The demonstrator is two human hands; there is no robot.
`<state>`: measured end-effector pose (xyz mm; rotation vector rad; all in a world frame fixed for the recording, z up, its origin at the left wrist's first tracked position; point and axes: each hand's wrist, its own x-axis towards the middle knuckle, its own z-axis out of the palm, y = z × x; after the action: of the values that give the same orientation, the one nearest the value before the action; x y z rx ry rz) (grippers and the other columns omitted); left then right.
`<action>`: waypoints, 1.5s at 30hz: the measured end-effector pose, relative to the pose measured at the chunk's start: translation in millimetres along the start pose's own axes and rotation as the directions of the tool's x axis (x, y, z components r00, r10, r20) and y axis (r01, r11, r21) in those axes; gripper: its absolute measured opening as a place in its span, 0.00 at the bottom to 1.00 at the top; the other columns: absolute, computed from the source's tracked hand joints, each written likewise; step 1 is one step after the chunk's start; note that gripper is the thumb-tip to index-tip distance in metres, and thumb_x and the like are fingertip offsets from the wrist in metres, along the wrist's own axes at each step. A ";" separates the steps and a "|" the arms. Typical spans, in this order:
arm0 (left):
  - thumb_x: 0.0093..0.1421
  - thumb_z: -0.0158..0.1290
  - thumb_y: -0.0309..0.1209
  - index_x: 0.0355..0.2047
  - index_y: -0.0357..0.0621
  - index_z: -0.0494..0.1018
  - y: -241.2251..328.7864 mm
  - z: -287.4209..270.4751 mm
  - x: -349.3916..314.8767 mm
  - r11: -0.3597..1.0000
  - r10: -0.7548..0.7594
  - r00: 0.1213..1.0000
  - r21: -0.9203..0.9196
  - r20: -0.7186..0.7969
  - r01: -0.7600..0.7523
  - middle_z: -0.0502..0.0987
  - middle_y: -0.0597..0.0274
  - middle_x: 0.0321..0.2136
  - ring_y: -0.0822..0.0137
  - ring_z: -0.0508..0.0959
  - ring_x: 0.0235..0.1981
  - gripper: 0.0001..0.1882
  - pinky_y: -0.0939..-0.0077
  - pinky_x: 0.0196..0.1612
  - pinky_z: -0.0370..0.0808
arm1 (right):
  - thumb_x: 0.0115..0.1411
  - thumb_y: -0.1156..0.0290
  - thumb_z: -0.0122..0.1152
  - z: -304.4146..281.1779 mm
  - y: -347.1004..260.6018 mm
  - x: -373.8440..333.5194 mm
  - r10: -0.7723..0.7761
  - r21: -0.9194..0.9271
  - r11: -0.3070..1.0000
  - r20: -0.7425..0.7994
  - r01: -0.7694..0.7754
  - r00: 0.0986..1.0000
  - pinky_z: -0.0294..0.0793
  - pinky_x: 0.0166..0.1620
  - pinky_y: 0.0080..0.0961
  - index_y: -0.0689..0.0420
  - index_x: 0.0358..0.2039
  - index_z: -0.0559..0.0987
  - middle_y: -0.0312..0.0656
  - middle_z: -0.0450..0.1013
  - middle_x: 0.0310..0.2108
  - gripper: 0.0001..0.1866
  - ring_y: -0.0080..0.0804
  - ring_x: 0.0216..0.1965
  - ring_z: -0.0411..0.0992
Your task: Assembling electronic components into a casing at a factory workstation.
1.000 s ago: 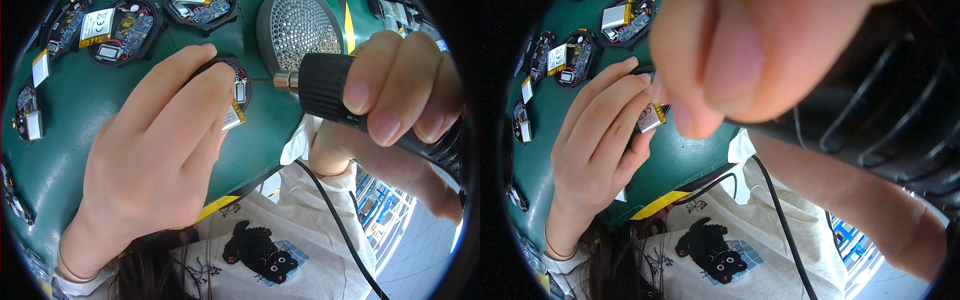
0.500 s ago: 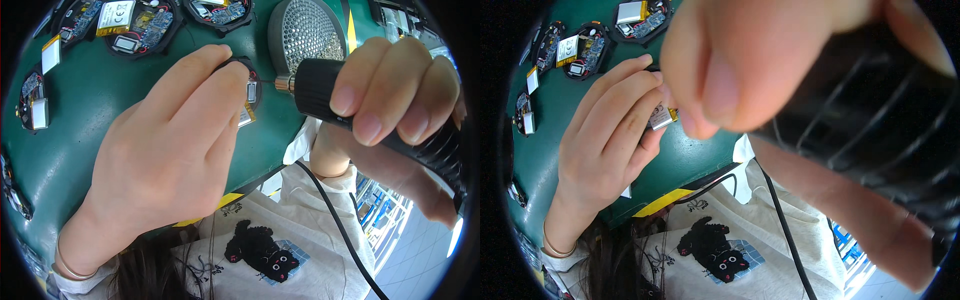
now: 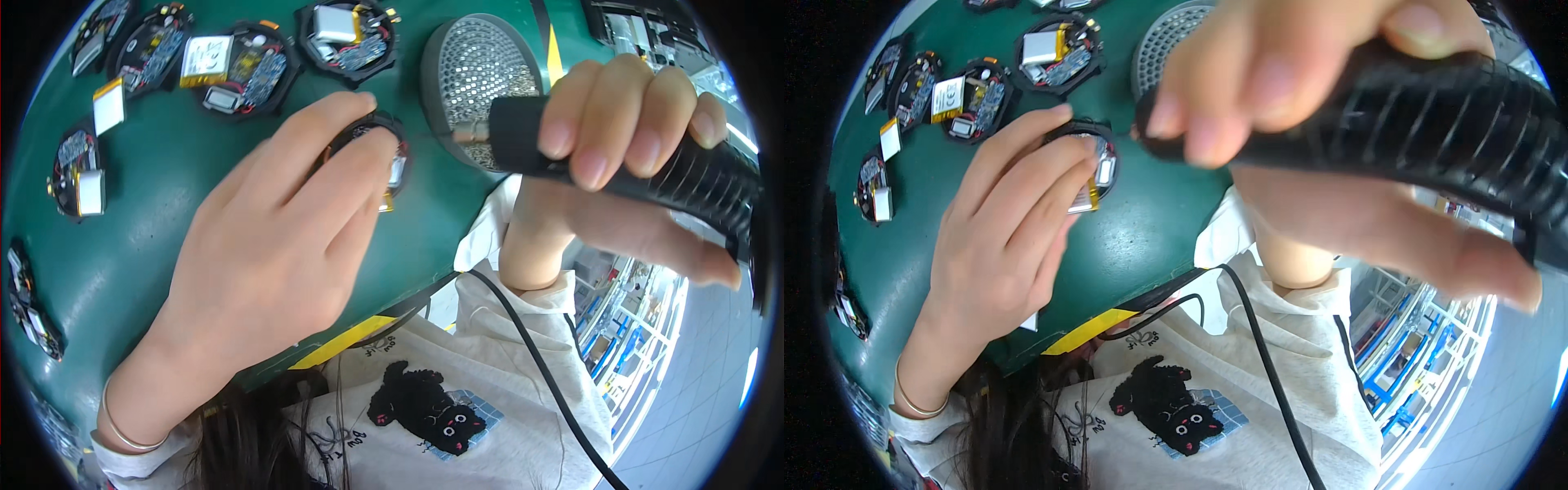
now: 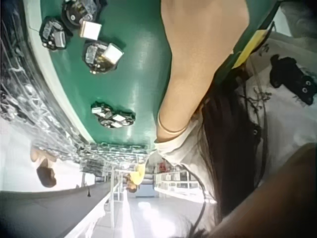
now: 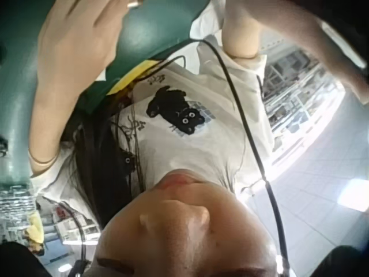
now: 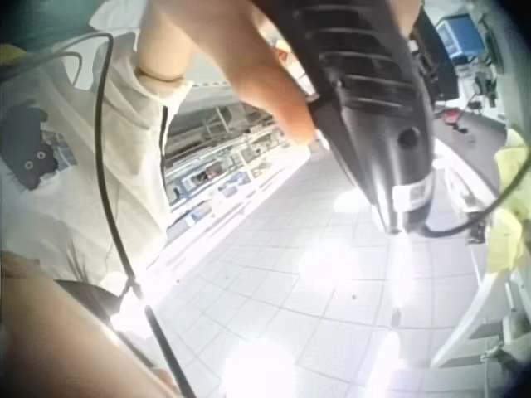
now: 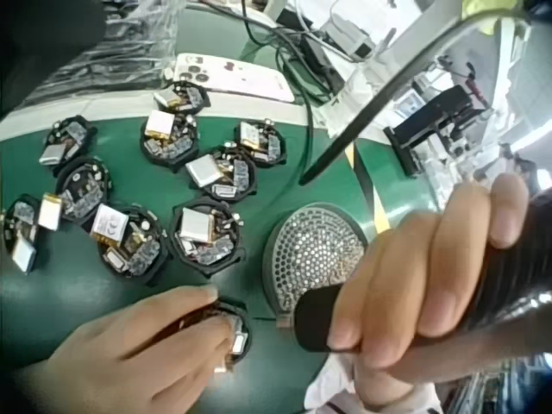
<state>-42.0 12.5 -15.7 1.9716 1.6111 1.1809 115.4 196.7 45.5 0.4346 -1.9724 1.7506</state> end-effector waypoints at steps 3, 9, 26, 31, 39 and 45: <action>0.43 0.55 0.18 0.39 0.28 0.73 0.6 -2.8 -0.6 0.997 0.034 0.999 0.067 0.032 -0.036 0.72 0.47 0.44 0.47 0.73 0.48 0.19 0.61 0.47 0.74 | 0.42 0.21 0.49 -16.9 -17.6 -13.6 -0.014 -0.079 0.997 -0.170 0.001 0.985 0.70 0.35 0.36 0.58 0.46 0.73 0.40 0.69 0.34 0.50 0.33 0.31 0.69; 0.45 0.55 0.17 0.41 0.33 0.73 5.6 -9.6 2.1 0.995 -0.006 0.991 0.099 0.136 -0.007 0.68 0.45 0.50 0.47 0.72 0.51 0.19 0.61 0.50 0.73 | 0.40 0.19 0.47 -28.6 -12.1 -14.9 -0.024 -0.155 0.988 -0.074 0.012 0.997 0.72 0.38 0.37 0.56 0.51 0.72 0.43 0.71 0.38 0.54 0.37 0.34 0.71; 0.42 0.63 0.21 0.36 0.36 0.72 3.6 -3.2 -0.7 1.000 -0.028 0.996 0.011 0.079 0.027 0.68 0.46 0.50 0.48 0.72 0.48 0.19 0.62 0.49 0.73 | 0.40 0.19 0.49 -38.2 -2.9 -6.6 -0.005 -0.144 0.990 -0.027 0.001 1.000 0.73 0.38 0.37 0.56 0.51 0.72 0.43 0.71 0.38 0.53 0.37 0.34 0.72; 0.41 0.63 0.20 0.36 0.36 0.72 5.5 -5.4 1.8 0.999 -0.050 0.995 0.008 0.086 0.050 0.68 0.45 0.50 0.48 0.72 0.48 0.19 0.62 0.49 0.72 | 0.40 0.19 0.49 -35.6 -10.2 -9.4 0.027 -0.170 0.985 0.006 -0.025 1.000 0.73 0.38 0.37 0.56 0.50 0.72 0.43 0.71 0.38 0.53 0.37 0.34 0.72; 0.41 0.62 0.19 0.38 0.35 0.73 5.1 0.7 -1.6 0.996 -0.084 0.995 -0.025 0.061 0.086 0.69 0.47 0.49 0.49 0.72 0.48 0.20 0.62 0.48 0.72 | 0.43 0.32 0.63 9.1 -18.5 -7.4 0.015 0.025 1.000 -0.148 -0.011 0.989 0.72 0.27 0.30 0.63 0.44 0.70 0.41 0.69 0.32 0.44 0.31 0.27 0.71; 0.42 0.61 0.19 0.37 0.34 0.73 4.3 1.8 -2.3 0.996 -0.086 0.995 -0.012 0.040 0.087 0.69 0.47 0.49 0.50 0.72 0.48 0.19 0.62 0.48 0.73 | 0.47 0.34 0.62 21.3 0.8 1.5 -0.042 0.000 0.999 -0.026 0.042 0.999 0.71 0.21 0.28 0.64 0.48 0.65 0.43 0.67 0.33 0.45 0.32 0.23 0.69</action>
<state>-38.0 9.5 -14.7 1.8847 1.6471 1.1102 110.9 175.9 43.8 0.4473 -1.9311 1.7221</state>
